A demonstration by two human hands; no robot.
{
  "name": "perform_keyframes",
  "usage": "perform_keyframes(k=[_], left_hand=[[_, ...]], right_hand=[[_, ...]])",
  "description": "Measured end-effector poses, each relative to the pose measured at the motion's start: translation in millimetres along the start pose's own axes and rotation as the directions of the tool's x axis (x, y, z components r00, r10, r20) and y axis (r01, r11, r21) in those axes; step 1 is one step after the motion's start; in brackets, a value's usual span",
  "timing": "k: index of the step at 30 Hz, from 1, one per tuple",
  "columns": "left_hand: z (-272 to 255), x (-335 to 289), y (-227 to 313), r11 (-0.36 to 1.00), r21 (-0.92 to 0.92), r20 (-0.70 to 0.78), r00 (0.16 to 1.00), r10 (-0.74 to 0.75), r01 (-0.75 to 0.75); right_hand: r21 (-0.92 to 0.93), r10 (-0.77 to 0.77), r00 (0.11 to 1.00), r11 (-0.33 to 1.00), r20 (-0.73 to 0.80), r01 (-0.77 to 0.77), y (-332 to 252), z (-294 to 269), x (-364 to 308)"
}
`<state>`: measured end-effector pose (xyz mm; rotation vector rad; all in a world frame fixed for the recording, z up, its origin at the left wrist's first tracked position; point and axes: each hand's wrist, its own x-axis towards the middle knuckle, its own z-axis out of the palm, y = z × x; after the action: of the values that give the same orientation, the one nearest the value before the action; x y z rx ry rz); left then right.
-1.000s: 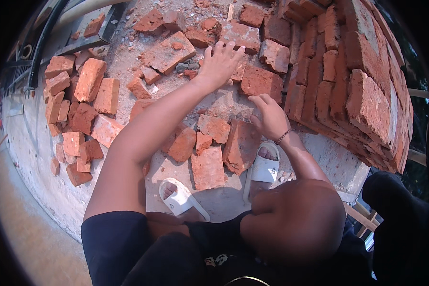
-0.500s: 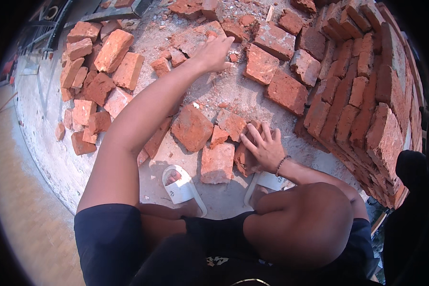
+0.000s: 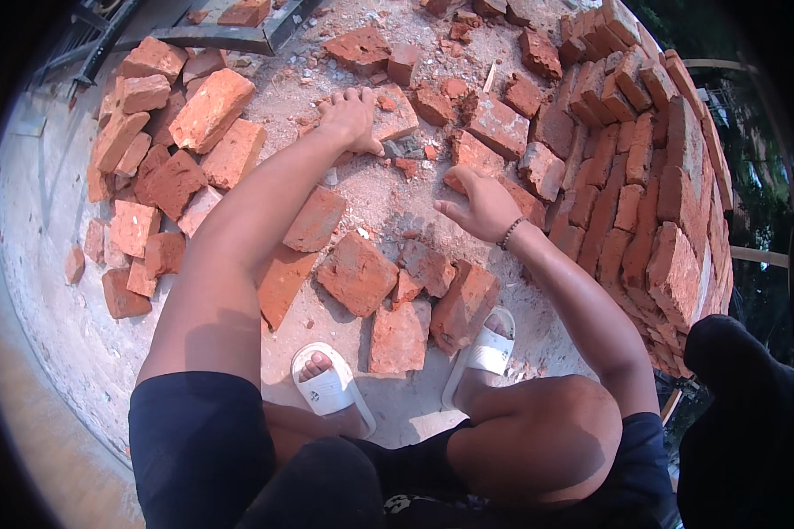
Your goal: The person sorts red bricks on a concrete floor at a construction site, picking up individual bricks and small fragments and placing them into a neat pile. The person squats and sits on the floor while handling the bricks by hand.
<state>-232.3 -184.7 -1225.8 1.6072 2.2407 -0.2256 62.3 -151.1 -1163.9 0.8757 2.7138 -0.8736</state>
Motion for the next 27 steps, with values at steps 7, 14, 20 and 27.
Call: perform_keyframes(k=[7,14,20,27], left_hand=[[-0.9,-9.9,-74.0,0.995,0.003,-0.062,0.993,-0.097,0.097],[-6.0,-2.4,-75.9,0.981,-0.051,0.028,0.982,-0.188,0.19],[3.2,-5.3,-78.5,0.978,-0.095,-0.018,0.982,-0.189,0.187],[1.2,-1.0,-68.8,0.968,-0.074,-0.021,0.97,-0.242,0.239]], right_hand=[[-0.577,0.177,0.921,0.815,0.347,0.061,-1.1,-54.3,77.6],[-0.454,0.127,0.983,0.889,0.13,-0.055,2.0,-62.6,196.6],[-0.528,0.097,0.993,0.848,0.064,-0.049,37.3,-13.7,207.4],[-0.311,-0.355,0.888,0.913,-0.291,0.263,53.3,-62.2,286.9]])
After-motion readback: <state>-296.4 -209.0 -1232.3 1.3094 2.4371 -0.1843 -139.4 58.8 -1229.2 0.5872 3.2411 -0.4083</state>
